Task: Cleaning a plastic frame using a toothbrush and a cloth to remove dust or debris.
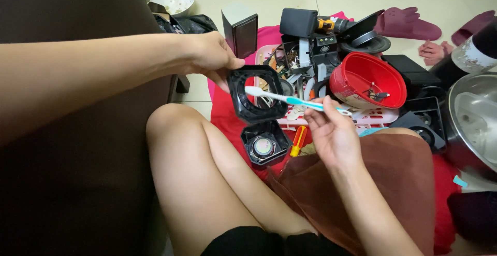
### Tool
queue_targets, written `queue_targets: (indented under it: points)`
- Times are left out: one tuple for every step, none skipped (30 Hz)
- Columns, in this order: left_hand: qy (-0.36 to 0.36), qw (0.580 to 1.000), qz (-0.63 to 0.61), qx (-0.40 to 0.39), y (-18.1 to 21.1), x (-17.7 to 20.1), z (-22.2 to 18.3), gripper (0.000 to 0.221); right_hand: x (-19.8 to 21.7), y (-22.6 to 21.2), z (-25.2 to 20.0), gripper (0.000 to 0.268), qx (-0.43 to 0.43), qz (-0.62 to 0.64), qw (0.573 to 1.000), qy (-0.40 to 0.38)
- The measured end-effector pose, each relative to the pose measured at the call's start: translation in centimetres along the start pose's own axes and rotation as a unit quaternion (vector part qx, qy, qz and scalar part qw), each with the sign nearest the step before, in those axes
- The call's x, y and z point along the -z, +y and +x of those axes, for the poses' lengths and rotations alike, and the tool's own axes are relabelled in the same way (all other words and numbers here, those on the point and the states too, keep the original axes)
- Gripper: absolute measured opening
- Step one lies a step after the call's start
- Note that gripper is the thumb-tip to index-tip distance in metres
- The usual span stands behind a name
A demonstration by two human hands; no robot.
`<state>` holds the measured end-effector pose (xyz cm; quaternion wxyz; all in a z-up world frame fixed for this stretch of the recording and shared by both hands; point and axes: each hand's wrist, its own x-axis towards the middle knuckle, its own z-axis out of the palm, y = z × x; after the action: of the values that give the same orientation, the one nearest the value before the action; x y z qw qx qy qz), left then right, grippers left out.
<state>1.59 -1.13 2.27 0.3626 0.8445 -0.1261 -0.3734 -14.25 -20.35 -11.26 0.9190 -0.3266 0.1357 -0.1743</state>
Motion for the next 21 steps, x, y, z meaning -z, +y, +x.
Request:
queue_targets:
  points:
    - [0.003, 1.000, 0.002, -0.002, -0.1, 0.3, 0.0, 0.026, 0.1, 0.0, -0.1, 0.012, -0.009, 0.003, 1.000, -0.008]
    - [0.005, 1.000, 0.004, -0.005, -0.1, 0.5, 0.0, 0.028, 0.2, 0.0, -0.2, 0.012, -0.017, 0.007, 1.000, -0.015]
    - [0.007, 1.000, 0.003, -0.003, 0.1, 0.6, -0.5, 0.028, 0.3, 0.0, -0.3, 0.012, -0.020, 0.007, 1.000, -0.017]
    - [0.012, 1.000, 0.010, 0.001, 0.4, 0.7, -1.1, 0.026, 0.4, -0.1, -0.4, 0.014, -0.021, 0.006, 1.000, -0.019]
    - [0.018, 1.000, 0.018, 0.004, 0.7, 0.8, -1.8, 0.024, 0.4, -0.1, -0.5, 0.016, -0.021, 0.006, 1.000, -0.022]
    - [0.021, 1.000, 0.018, 0.006, 0.7, 0.8, -2.1, 0.024, 0.1, 0.1, -0.5, 0.016, -0.023, 0.008, 0.999, -0.024]
    - [0.019, 1.000, 0.011, 0.007, 0.7, 0.8, -2.5, 0.025, -0.2, 0.3, -0.5, 0.015, -0.028, 0.012, 0.999, -0.021]
    - [0.018, 1.000, 0.004, 0.007, 0.8, 0.8, -2.8, 0.026, -0.5, 0.4, -0.4, 0.015, -0.033, 0.016, 0.999, -0.019]
    - [0.020, 1.000, 0.003, 0.008, 0.9, 0.8, -3.7, 0.026, -1.1, 0.4, -0.7, 0.015, -0.035, 0.016, 0.999, -0.021]
    - [0.021, 1.000, 0.018, 0.007, 1.1, 0.8, -4.6, 0.026, -1.6, 0.4, -0.9, 0.016, -0.038, 0.006, 0.998, -0.042]
    - [0.022, 0.999, 0.035, 0.005, 1.3, 0.9, -5.5, 0.026, -2.3, 0.4, -1.1, 0.017, -0.040, -0.003, 0.997, -0.063]
    - [0.024, 0.999, 0.036, 0.006, 1.1, 1.4, -5.8, 0.026, -2.2, 0.6, -1.2, 0.017, -0.041, 0.000, 0.997, -0.065]
    - [0.024, 0.999, 0.021, 0.010, 0.7, 1.9, -6.3, 0.027, -2.1, 0.7, -1.2, 0.017, -0.050, 0.005, 0.996, -0.077]
    - [0.024, 1.000, 0.006, 0.013, 0.3, 2.4, -6.7, 0.027, -2.1, 1.0, -1.2, 0.018, -0.059, 0.011, 0.994, -0.089]
    - [0.028, 1.000, 0.004, 0.014, 0.3, 2.5, -7.4, 0.027, -2.2, 1.1, -1.3, 0.018, -0.062, 0.011, 0.994, -0.092]
    - [0.040, 0.999, 0.019, 0.014, 0.2, 2.6, -7.9, 0.028, -2.3, 1.3, -1.4, 0.018, -0.063, 0.006, 0.994, -0.092]
    - [0.049, 0.998, 0.033, 0.012, 0.1, 2.6, -8.4, 0.028, -2.4, 1.3, -1.4, 0.019, -0.062, 0.000, 0.994, -0.089]
    - [0.051, 0.998, 0.032, 0.012, 0.2, 2.7, -8.6, 0.028, -2.3, 1.5, -1.4, 0.019, -0.062, 0.000, 0.994, -0.090]
    - [0.042, 0.998, 0.035, 0.011, 0.4, 2.8, -8.5, 0.027, -2.2, 1.5, -1.4, 0.018, -0.062, 0.009, 0.994, -0.094]
    - [0.034, 0.999, 0.037, 0.010, 0.6, 2.8, -8.5, 0.027, -2.1, 1.5, -1.3, 0.018, -0.062, 0.019, 0.993, -0.097]
    - [0.029, 0.999, 0.042, 0.006, 0.9, 2.9, -8.0, 0.027, -2.1, 1.2, -1.3, 0.018, -0.055, 0.020, 0.994, -0.093]
